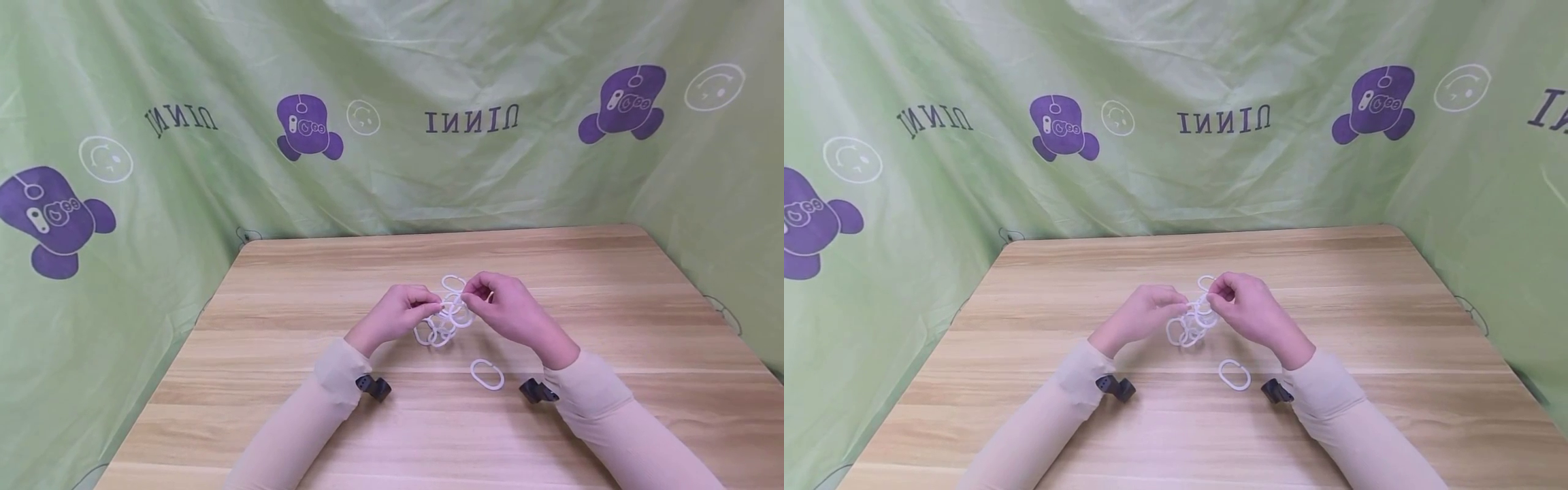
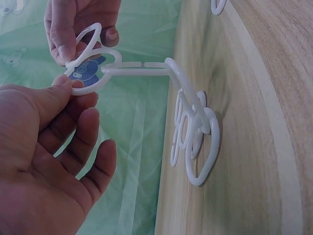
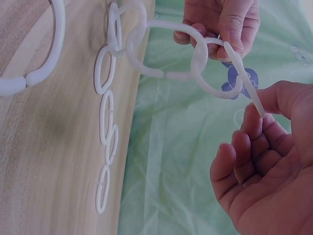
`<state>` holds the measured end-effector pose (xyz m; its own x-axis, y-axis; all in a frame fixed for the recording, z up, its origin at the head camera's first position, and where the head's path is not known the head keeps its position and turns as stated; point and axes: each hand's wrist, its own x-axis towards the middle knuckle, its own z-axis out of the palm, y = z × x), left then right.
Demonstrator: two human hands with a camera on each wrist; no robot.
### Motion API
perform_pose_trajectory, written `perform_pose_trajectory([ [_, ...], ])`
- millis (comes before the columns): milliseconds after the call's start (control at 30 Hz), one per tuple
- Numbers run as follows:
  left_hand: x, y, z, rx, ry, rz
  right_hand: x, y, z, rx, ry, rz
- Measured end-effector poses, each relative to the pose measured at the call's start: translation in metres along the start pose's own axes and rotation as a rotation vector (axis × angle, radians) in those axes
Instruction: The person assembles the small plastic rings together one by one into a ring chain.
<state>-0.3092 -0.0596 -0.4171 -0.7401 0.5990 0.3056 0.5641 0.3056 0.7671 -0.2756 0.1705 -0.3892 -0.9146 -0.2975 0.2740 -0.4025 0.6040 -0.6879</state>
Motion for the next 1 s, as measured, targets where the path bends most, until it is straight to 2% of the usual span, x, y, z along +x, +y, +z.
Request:
perform_pose_trajectory([
  [267,-0.0012,-0.0024,0.0003,0.011,0.001,0.018,-0.0007,-0.0008,0.0015,-0.005,0.016,-0.014],
  [467,-0.0007,0.0033,0.0034,-0.002,-0.027,0.078,-0.0013,0.0021,0.0039,0.001,0.004,0.001],
  [533,-0.0004,0.0043,0.0052,0.001,-0.034,0.08,-0.0016,0.0027,0.0046,0.009,0.0,0.014],
  [767,-0.0003,0.0007,0.0072,-0.034,-0.045,-0.001,-0.0023,0.0009,0.0053,0.072,0.038,0.056],
  [1000,-0.0005,-0.0004,0.0057,-0.011,-0.01,-0.067,-0.0021,-0.0016,0.0058,0.13,0.068,0.062],
])
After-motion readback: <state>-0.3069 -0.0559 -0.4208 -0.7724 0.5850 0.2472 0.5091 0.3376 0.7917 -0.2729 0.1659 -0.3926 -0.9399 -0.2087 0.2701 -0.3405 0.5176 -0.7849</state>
